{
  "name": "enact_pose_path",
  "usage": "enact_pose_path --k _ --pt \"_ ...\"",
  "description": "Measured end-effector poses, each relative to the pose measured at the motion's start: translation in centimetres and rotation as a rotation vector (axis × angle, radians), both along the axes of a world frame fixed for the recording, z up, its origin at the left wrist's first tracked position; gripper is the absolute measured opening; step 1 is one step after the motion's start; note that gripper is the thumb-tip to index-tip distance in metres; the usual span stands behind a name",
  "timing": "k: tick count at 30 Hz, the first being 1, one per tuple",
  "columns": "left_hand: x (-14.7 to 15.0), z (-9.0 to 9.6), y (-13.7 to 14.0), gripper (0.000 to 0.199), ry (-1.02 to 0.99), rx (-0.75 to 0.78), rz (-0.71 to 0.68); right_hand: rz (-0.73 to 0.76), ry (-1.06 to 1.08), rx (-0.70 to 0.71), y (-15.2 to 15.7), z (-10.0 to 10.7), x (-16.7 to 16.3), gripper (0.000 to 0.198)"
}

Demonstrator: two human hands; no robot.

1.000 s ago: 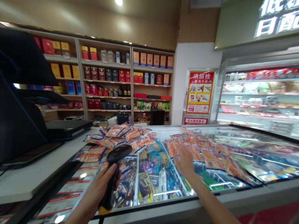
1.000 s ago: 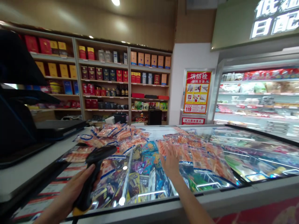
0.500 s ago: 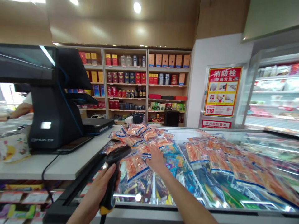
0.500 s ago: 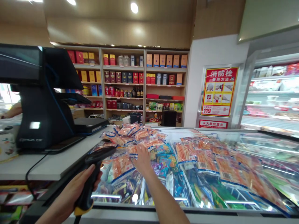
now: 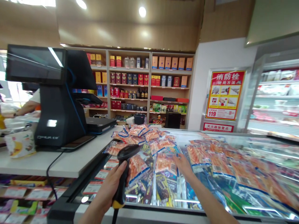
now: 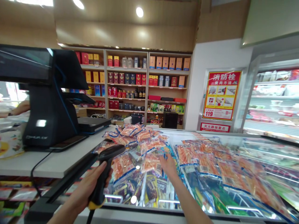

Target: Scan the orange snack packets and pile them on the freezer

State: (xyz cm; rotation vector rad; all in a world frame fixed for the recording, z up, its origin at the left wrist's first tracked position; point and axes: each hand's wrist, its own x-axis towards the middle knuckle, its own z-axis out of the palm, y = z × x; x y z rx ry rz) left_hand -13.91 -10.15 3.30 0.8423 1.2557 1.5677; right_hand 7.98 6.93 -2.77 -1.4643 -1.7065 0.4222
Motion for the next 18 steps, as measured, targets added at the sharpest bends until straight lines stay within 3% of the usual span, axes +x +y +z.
enact_pose_path --k 3,6,9,12,14,18 --pt "1.1 0.1 0.5 0.031 0.044 0.022 -0.016 -0.008 -0.245 0.148 -0.9 0.1 2.1 0.045" --pt "2.2 0.4 0.9 0.029 0.059 0.049 -0.022 0.174 -0.514 0.266 -2.0 0.3 2.0 0.041" --pt "2.9 0.5 1.1 0.027 0.041 0.059 -0.034 0.263 -0.672 0.16 -2.5 0.2 1.0 0.038" --pt "3.2 0.4 1.3 0.026 0.029 0.054 -0.03 0.158 -0.717 0.012 -2.1 0.5 0.6 0.043" --pt "3.2 0.3 1.4 0.026 0.031 0.045 -0.03 0.116 -0.709 -0.009 -1.6 1.2 0.6 0.043" --pt "3.2 0.1 1.5 0.026 0.039 0.039 -0.042 0.349 -0.671 0.043 -1.5 2.1 0.5 0.044"
